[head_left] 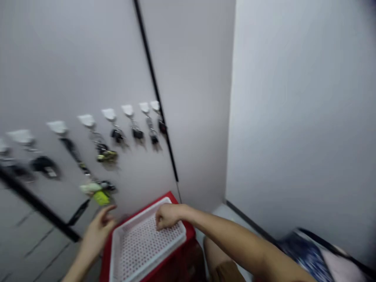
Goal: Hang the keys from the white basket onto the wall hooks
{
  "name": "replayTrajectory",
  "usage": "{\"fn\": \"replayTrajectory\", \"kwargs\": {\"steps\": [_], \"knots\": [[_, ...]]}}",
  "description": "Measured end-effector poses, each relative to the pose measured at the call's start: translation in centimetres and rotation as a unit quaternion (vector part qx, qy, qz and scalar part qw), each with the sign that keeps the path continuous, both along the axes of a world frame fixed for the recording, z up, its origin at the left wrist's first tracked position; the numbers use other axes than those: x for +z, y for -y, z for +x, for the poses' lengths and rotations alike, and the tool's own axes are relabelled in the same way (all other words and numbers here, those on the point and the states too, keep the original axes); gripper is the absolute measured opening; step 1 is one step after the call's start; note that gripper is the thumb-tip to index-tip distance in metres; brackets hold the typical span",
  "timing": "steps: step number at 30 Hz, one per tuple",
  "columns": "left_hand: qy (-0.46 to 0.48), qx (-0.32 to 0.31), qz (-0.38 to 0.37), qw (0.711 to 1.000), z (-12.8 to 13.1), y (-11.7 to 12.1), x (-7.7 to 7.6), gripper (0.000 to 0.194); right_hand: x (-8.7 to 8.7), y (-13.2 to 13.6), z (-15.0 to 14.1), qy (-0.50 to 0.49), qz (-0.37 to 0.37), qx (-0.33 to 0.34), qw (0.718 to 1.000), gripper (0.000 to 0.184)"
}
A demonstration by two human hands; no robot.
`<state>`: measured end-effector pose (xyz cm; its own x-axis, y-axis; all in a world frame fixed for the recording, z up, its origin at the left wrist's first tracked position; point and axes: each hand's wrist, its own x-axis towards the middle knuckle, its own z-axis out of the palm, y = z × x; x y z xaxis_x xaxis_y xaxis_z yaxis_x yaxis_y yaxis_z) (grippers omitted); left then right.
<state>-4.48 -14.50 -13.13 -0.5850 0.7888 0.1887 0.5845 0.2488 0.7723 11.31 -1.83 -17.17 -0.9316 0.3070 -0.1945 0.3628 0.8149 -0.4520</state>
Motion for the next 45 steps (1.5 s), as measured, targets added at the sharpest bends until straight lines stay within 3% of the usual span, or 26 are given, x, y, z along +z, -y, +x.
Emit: {"fn": "replayTrajectory", "kwargs": {"steps": [2, 4, 5, 8, 9, 11, 14, 19, 28, 32, 37, 41, 45], "knots": [[0.071, -0.071, 0.047, 0.994, 0.4, -1.3, 1.2, 0.039, 3.3, -0.8, -0.9, -0.069, -0.009, -0.019, 0.997, 0.02], [0.118, -0.156, 0.124, 0.973, 1.5, -2.4, 4.0, 0.056, 7.6, -1.0, -1.8, -0.214, -0.028, -0.039, 0.976, 0.033], [0.123, -0.186, 0.168, 0.96, 2.3, -2.7, 5.9, 0.064, 9.9, -0.8, -2.0, -0.312, -0.038, -0.047, 0.948, 0.039], [0.113, -0.247, 0.301, 0.914, 4.6, -2.9, 11.7, 0.075, 15.7, 0.5, -2.3, -0.559, -0.064, -0.045, 0.825, 0.053], [0.109, -0.257, 0.333, 0.901, 5.2, -2.8, 13.2, 0.077, 17.0, 1.0, -2.3, -0.603, -0.07, -0.038, 0.794, 0.057], [0.108, -0.267, 0.369, 0.884, 5.9, -2.8, 15.3, 0.078, 18.4, 1.7, -2.2, -0.643, -0.08, -0.025, 0.761, 0.063], [0.104, -0.267, 0.373, 0.882, 6.1, -2.9, 15.9, 0.076, 18.4, 2.1, -2.3, -0.643, -0.092, -0.031, 0.76, 0.066], [0.106, -0.288, 0.363, 0.88, 5.7, -2.8, 14.8, 0.075, 17.7, 2.1, -2.4, -0.627, -0.106, -0.013, 0.772, 0.067], [0.188, -0.335, 0.35, 0.854, 5.1, -3.2, 13.7, 0.077, 16.8, 2.1, -2.6, -0.612, -0.139, 0.003, 0.778, 0.065], [0.211, -0.352, 0.353, 0.841, 5.0, -3.7, 13.2, 0.077, 16.7, 1.4, -2.3, -0.621, -0.166, 0.011, 0.766, 0.066], [0.245, -0.373, 0.357, 0.821, 5.1, -3.9, 13.2, 0.077, 17.2, 1.0, -1.3, -0.647, -0.217, 0.024, 0.73, 0.065], [0.276, -0.394, 0.355, 0.801, 5.5, -4.2, 13.0, 0.078, 17.0, 1.3, -1.1, -0.632, -0.261, 0.046, 0.728, 0.066], [0.293, -0.39, 0.349, 0.8, 5.9, -4.4, 12.7, 0.08, 16.7, 1.8, -1.2, -0.626, -0.282, 0.05, 0.725, 0.067]]}}
